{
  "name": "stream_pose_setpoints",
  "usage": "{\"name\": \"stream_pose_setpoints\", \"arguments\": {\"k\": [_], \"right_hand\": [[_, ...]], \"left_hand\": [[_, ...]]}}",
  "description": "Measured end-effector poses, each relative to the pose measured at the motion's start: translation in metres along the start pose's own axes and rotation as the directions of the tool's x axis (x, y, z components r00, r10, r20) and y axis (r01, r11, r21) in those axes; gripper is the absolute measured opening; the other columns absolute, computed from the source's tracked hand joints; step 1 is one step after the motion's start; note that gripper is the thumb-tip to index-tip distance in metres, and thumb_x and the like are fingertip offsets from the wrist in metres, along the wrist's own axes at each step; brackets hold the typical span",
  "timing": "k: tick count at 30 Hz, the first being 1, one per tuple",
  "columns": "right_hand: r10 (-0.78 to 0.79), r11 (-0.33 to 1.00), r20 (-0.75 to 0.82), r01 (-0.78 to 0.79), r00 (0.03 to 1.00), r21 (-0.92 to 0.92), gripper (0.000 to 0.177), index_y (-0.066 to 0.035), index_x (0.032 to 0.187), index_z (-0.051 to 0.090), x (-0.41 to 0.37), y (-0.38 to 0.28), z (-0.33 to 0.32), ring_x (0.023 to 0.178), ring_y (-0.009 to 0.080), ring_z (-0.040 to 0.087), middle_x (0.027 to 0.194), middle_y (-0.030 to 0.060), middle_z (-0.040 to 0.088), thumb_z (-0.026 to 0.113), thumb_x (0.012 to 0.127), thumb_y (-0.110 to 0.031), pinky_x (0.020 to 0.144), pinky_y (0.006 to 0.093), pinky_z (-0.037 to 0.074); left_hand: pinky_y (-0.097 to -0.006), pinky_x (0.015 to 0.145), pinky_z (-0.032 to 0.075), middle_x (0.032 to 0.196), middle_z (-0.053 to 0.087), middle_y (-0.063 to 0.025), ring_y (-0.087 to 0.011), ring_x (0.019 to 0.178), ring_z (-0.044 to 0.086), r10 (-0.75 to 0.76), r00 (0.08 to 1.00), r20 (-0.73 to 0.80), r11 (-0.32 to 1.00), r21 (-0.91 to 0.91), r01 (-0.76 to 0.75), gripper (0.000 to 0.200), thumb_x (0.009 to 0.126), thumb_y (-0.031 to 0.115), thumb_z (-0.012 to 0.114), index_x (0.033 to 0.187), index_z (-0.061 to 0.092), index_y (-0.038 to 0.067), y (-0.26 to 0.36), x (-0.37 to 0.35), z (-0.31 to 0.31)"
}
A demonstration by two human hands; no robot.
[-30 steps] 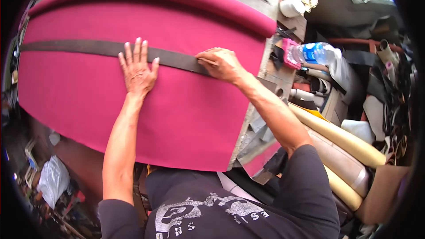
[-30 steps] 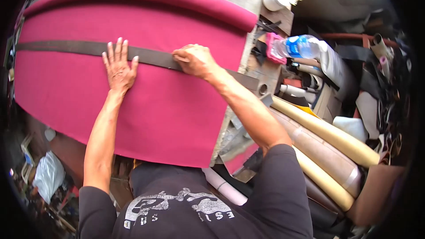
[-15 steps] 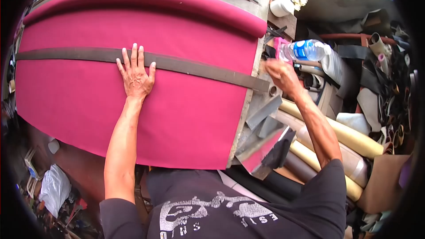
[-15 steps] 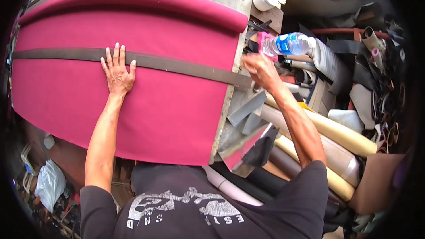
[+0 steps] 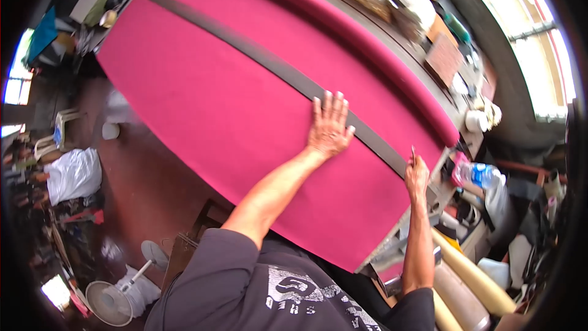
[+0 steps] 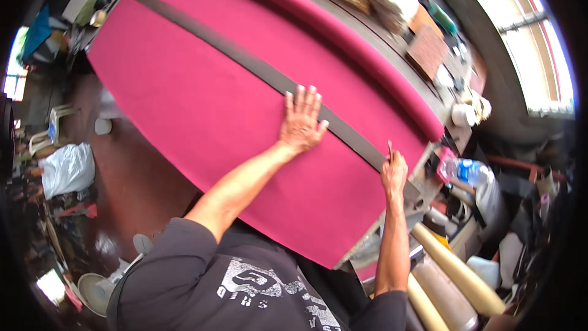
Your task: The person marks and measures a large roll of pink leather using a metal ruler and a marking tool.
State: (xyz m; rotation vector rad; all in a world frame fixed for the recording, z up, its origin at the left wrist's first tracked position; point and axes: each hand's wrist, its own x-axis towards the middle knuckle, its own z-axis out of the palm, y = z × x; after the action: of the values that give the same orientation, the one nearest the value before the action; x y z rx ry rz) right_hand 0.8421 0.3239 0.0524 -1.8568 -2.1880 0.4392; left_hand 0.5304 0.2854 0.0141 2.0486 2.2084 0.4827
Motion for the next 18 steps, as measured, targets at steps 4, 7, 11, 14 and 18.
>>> {"name": "stream_pose_setpoints", "arguments": {"k": [4,7,11,14,18], "right_hand": [[0.038,0.992,0.053,-0.044,0.998,0.115,0.012,-0.002,0.093,0.061,-0.051,-0.079,0.04,0.079,0.0463,0.06,0.083,0.0266,0.061,0.061,0.088,-0.013,0.066,0.0515,0.045],[0.278,0.943,0.117,-0.294,0.953,0.153,0.037,-0.002,0.123,0.057,-0.098,-0.138,0.066,0.095,0.0432,0.065,0.101,0.026,0.067,0.063,0.087,-0.009,0.083,0.045,0.052],[-0.054,0.922,-0.078,0.02,0.996,-0.386,0.06,-0.013,0.145,0.041,-0.139,-0.147,0.117,0.078,0.0436,0.064,0.117,0.0239,0.056,0.06,0.088,-0.009,0.07,0.0468,0.055],[0.238,0.907,-0.211,-0.294,0.948,-0.301,0.061,-0.015,0.146,0.039,-0.141,-0.171,0.128,0.073,0.0417,0.063,0.105,0.0197,0.054,0.061,0.09,-0.013,0.061,0.0473,0.055],[0.274,0.873,-0.252,-0.35,0.928,-0.339,0.06,-0.015,0.146,0.037,-0.135,-0.189,0.128,0.073,0.0416,0.064,0.1,0.0196,0.053,0.061,0.091,-0.019,0.059,0.0486,0.054]], "left_hand": [[-0.0628,0.117,0.007,0.157,0.025,-0.021,-0.0424,0.147,0.013,-0.001,0.996,-0.084,0.963,-0.27,-0.022,0.07,0.088,0.037,0.052,0.143,0.04,-0.002,-0.015,-0.005,0.0],[-0.0572,0.119,0.009,0.156,0.025,-0.0234,-0.0411,0.147,0.014,0.15,0.987,-0.056,0.876,-0.454,-0.159,0.065,0.089,0.033,0.054,0.142,0.041,-0.003,-0.051,-0.015,-0.009],[-0.0524,0.121,0.012,0.155,0.027,-0.0239,-0.0406,0.147,0.018,0.321,0.946,0.045,0.924,-0.234,-0.302,0.062,0.093,0.032,0.052,0.143,0.041,-0.003,-0.173,-0.033,-0.044],[-0.0528,0.12,0.015,0.155,0.03,-0.0187,-0.0379,0.147,0.021,0.203,0.979,0.024,0.964,-0.178,-0.195,0.062,0.092,0.036,0.056,0.144,0.043,0.004,-0.288,-0.047,-0.096],[-0.0546,0.119,0.014,0.156,0.03,-0.0158,-0.0365,0.146,0.021,-0.015,1.0,0.016,0.994,0.112,0.013,0.064,0.094,0.039,0.054,0.146,0.039,0.006,-0.42,-0.079,-0.149]]}}
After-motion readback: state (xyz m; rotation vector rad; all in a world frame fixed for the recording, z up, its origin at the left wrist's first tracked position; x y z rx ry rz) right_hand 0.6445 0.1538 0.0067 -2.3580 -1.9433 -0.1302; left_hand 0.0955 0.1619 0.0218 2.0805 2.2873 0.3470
